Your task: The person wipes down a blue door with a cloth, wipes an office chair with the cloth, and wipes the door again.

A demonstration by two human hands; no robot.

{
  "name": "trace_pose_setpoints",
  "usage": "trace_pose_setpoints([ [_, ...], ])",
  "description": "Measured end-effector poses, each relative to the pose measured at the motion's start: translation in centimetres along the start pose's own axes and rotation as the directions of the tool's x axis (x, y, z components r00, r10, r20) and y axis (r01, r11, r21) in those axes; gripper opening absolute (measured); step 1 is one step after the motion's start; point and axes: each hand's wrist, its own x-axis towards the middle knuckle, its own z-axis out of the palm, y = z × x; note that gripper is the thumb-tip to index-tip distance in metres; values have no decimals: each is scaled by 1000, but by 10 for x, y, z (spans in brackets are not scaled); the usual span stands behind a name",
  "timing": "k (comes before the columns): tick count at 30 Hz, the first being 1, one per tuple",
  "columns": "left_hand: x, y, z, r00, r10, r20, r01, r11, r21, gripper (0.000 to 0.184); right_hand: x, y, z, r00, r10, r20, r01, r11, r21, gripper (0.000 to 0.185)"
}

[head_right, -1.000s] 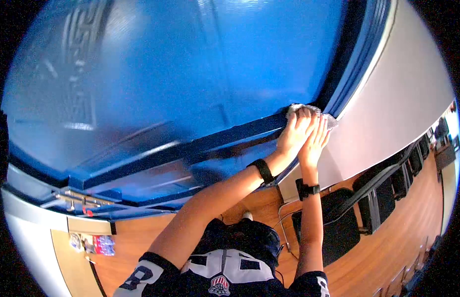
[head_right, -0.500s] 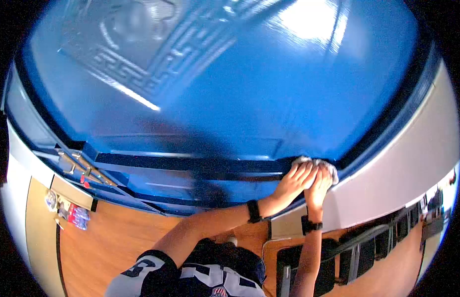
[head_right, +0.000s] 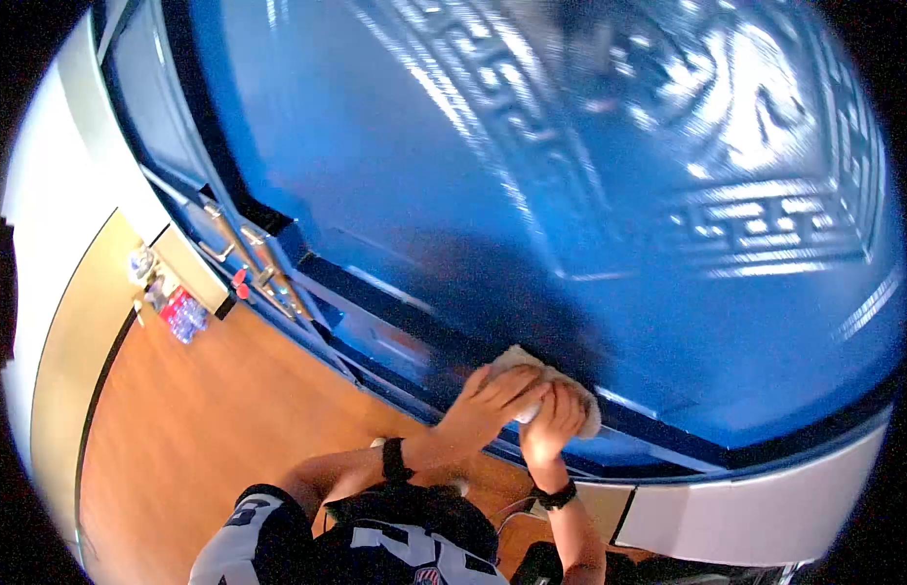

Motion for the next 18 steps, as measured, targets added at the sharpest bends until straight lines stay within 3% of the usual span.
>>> trace_pose_setpoints([
  [4, -21, -46, -34, 976, -215, 39, 212, 975, 65, 58, 29, -57, 34, 967, 30, 251, -63, 990, 124, 43],
  [7, -29, -81, -54, 945, -326, 24, 324, 945, 51, 59, 34, -110, 67, 999, -32, -3, 33, 998, 58, 44],
  [10, -37, -115, -74, 930, -367, 30, 365, 929, 65, 60, 49, -152, 87, 1000, -14, -19, 16, 993, 115, 42],
  [11, -40, -125, -82, 929, -368, 44, 365, 928, 68, 61, 51, -164, 102, 996, -29, -86, 31, 999, 21, 39],
  [13, -42, -146, -108, 933, -346, 98, 341, 938, 64, 62, 62, -187, 111, 997, -37, -61, 42, 996, 78, 38],
  [18, -62, -198, -127, 923, -382, 43, 371, 915, 158, 62, 94, -241, 123, 982, -156, 105, 149, 986, 72, 40],
])
